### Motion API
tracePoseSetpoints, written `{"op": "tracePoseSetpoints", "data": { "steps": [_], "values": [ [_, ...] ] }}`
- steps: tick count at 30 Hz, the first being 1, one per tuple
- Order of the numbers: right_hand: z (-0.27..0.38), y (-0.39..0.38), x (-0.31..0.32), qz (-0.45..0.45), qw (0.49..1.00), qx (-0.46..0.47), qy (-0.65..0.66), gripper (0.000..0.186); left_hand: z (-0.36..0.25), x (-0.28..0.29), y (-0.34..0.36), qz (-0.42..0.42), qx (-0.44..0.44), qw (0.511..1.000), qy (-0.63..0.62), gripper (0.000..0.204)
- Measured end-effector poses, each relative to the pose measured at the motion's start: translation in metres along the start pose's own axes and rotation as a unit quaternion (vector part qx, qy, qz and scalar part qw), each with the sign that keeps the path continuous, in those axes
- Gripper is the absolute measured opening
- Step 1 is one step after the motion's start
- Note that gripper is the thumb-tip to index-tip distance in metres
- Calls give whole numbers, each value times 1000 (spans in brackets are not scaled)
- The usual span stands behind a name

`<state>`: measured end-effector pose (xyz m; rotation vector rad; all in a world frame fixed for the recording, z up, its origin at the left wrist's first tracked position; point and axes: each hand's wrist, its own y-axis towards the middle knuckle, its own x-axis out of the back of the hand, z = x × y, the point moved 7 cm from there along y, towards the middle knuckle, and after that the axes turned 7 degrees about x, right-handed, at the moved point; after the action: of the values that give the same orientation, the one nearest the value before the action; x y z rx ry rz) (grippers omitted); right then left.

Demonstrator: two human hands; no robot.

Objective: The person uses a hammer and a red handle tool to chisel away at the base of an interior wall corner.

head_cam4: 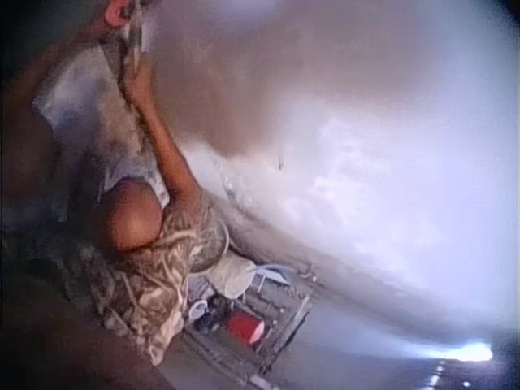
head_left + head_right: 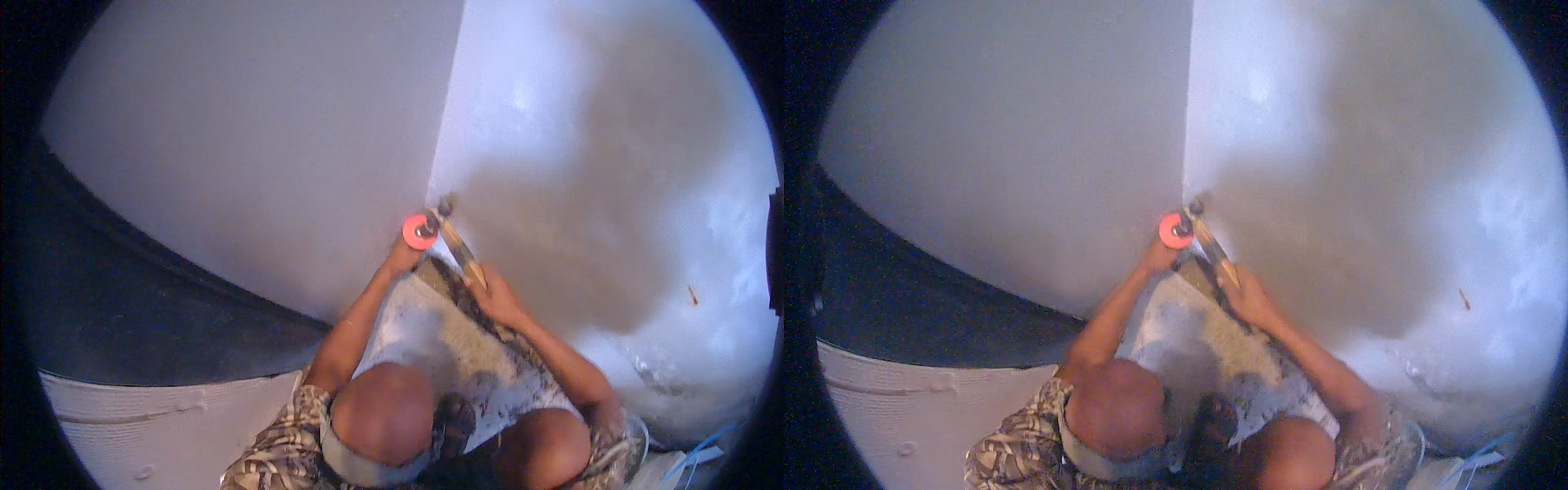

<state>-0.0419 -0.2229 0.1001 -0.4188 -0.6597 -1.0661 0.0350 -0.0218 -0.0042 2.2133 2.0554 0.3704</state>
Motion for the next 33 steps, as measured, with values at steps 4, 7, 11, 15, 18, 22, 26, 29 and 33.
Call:
{"op": "tracePoseSetpoints", "data": {
  "steps": [4, 7, 11, 15, 18, 22, 26, 29, 33],
  "values": [
    [28, -9, 11, -55, 989, -38, 131, 41, 23, 17, 6, 21, 91, 995, 42, 39],
    [86, -20, 73, -136, 970, -15, 200, 40, 12, 11, -4, 1, 105, 992, 73, 39],
    [206, -7, 175, -217, 799, 409, 385, 37, 30, 22, -9, -21, 127, 987, 98, 33],
    [162, -8, 140, -271, 832, 425, 230, 33, 18, 18, -5, -4, 109, 991, 73, 35],
    [48, 1, 32, -102, 978, 175, -51, 33, 10, 7, 1, 6, 70, 997, 22, 38],
    [-2, -12, -22, -7, 999, -3, 37, 43, 26, 6, -17, -36, 26, 997, 58, 39],
    [26, -29, 2, -44, 993, -40, 105, 39, 41, 8, -5, 23, 100, 992, 76, 33],
    [96, -19, 61, -134, 962, 33, 237, 34, 41, 18, -8, -6, 85, 995, 51, 31],
    [188, -7, 148, -284, 818, 268, 422, 35, 39, 18, -8, -23, 76, 995, 65, 31]
  ]
}}
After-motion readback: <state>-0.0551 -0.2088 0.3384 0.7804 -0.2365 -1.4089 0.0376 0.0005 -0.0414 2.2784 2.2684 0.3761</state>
